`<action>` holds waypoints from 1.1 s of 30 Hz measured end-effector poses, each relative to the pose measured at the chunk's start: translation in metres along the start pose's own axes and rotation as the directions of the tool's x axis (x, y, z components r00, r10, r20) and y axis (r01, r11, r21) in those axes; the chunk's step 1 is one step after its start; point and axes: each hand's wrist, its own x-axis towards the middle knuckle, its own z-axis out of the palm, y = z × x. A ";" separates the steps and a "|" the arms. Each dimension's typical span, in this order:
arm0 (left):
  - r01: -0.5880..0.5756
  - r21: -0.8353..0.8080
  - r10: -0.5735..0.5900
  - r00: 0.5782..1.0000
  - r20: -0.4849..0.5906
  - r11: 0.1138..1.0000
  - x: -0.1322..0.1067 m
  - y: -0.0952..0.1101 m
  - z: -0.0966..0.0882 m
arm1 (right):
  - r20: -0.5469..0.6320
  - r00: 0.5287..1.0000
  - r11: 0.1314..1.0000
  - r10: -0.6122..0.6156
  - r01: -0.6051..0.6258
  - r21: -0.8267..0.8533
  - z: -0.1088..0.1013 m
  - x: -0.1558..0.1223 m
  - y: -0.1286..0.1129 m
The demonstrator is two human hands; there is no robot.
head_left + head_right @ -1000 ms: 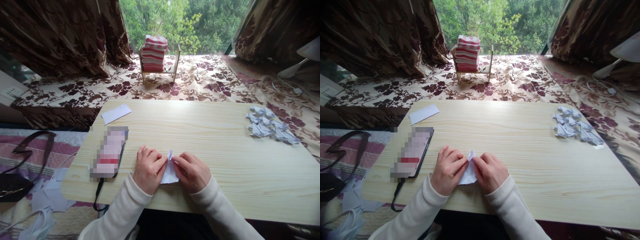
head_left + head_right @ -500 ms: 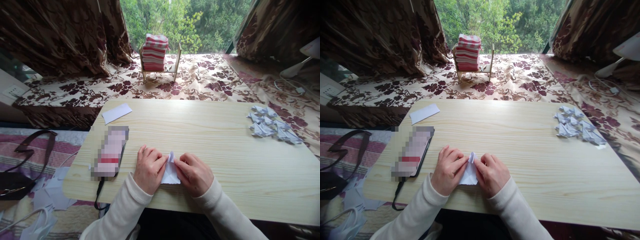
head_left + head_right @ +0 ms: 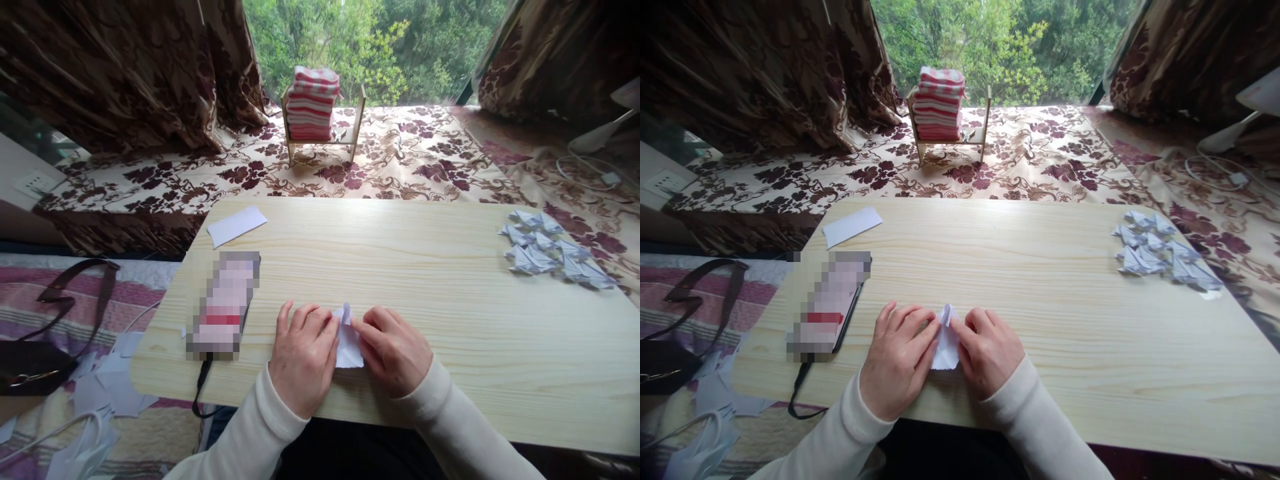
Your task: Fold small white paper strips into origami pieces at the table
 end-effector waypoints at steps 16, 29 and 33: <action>0.060 -0.113 -0.060 0.998 0.001 0.992 0.011 -0.021 -0.007 | -0.043 0.999 0.981 0.011 -0.002 0.193 0.001 -0.007 0.006; 0.251 -0.155 -0.236 0.966 0.108 0.956 0.040 -0.022 0.000 | 0.018 1.000 0.976 -0.018 0.014 0.215 0.001 -0.010 0.012; 0.264 -0.169 -0.245 0.961 0.126 0.950 0.040 -0.019 0.000 | 0.019 1.000 0.978 -0.013 0.009 0.208 0.000 -0.011 0.011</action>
